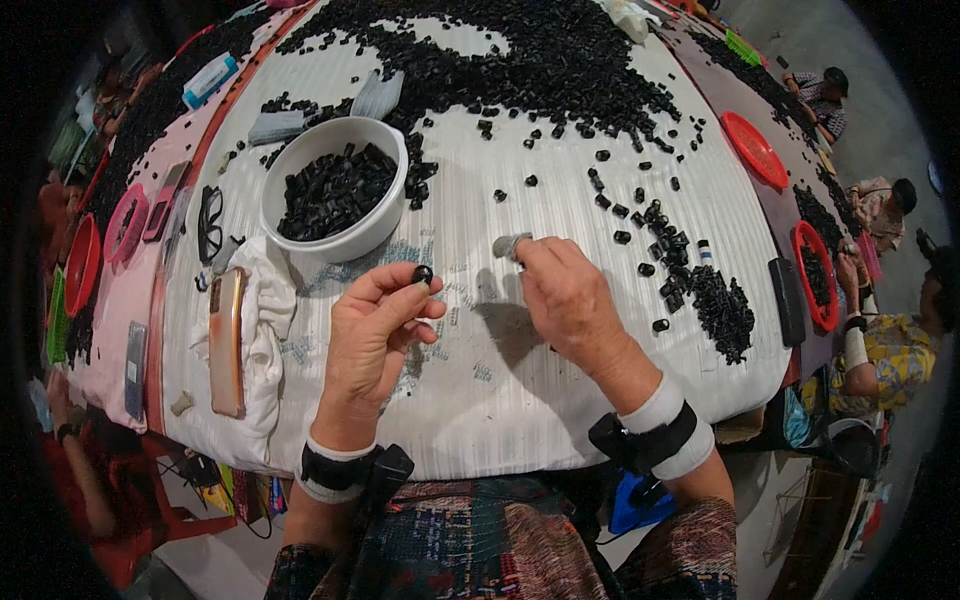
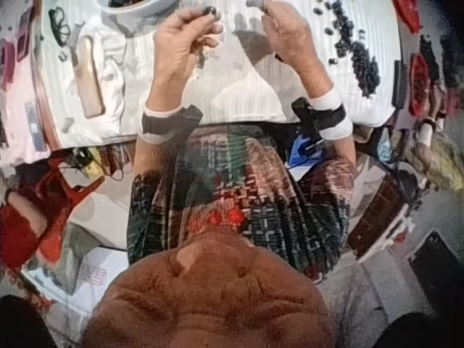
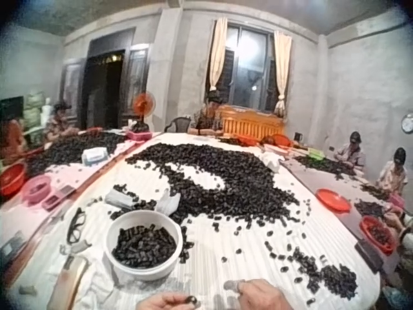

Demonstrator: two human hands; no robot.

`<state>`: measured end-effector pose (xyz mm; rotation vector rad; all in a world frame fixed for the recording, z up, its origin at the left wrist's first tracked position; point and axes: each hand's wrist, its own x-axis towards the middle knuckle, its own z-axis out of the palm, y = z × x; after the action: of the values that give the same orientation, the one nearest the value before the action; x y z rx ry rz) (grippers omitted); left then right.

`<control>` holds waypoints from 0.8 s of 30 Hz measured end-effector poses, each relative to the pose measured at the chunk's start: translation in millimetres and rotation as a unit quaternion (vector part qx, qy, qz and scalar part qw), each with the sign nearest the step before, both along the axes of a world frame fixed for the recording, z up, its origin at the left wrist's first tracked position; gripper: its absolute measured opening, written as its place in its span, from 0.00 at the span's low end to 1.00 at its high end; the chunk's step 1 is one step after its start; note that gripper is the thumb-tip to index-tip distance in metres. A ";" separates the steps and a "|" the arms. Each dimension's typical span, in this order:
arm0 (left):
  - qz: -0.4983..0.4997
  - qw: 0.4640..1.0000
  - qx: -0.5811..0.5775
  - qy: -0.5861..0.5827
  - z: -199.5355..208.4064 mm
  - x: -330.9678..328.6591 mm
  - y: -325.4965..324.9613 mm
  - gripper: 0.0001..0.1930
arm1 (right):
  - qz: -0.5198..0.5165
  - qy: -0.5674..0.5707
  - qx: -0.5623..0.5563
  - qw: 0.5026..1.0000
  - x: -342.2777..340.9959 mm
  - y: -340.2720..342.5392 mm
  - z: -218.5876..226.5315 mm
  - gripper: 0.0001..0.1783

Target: Checking, aligning, and sorting small black plastic and plastic-like shoe lace locks or component pieces on a workshop table.

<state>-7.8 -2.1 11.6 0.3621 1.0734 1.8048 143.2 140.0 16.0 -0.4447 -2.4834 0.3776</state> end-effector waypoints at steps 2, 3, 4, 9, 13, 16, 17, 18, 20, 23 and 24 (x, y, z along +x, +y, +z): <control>-0.011 1.000 0.003 -0.002 -3.0 0.0 0.7 0.09 | -0.050 0.003 -0.089 0.995 0.0 17.6 -1.7 0.12; -0.020 1.000 0.001 -0.005 -5.0 0.1 1.2 0.09 | -0.066 -0.006 -0.105 0.992 -1.0 28.5 0.3 0.12; -0.029 1.000 -0.002 -0.007 -5.9 0.7 1.7 0.09 | -0.072 -0.003 -0.103 0.992 -4.4 37.2 4.4 0.13; -0.045 0.999 0.005 -0.016 -8.3 1.4 -0.3 0.08 | -0.038 0.005 -0.059 0.998 -37.9 61.2 4.7 0.13; -0.057 0.998 -0.001 -0.021 -6.4 2.5 0.9 0.08 | -0.024 -0.029 -0.008 0.999 -60.5 72.6 -9.1 0.08; -0.057 0.998 -0.006 -0.033 -7.0 1.5 -1.7 0.08 | -0.048 -0.093 -0.003 0.994 -74.1 73.0 -21.3 0.09; -0.054 0.998 -0.006 -0.034 -6.7 1.3 -1.8 0.08 | -0.045 -0.094 -0.003 0.994 -75.1 72.7 -24.7 0.09; -0.060 0.997 0.000 -0.040 -6.7 1.1 -1.8 0.09 | -0.050 -0.073 0.013 0.996 -74.9 72.9 -27.6 0.09; -0.064 0.997 0.004 -0.048 -6.9 1.3 -1.8 0.11 | -0.053 -0.052 0.028 0.997 -73.5 74.2 -29.8 0.08; -0.068 0.996 0.012 -0.050 -7.5 1.7 0.0 0.11 | -0.034 -0.030 0.039 0.998 -66.1 74.0 -28.0 0.09; -0.066 0.997 0.012 -0.050 -8.5 1.7 -0.5 0.11 | -0.015 -0.020 -0.018 1.000 -62.4 68.0 -23.1 0.10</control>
<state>-6.1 -2.6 3.1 0.3456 0.9378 1.7021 80.9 208.0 -7.1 -0.5085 -2.5087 0.4047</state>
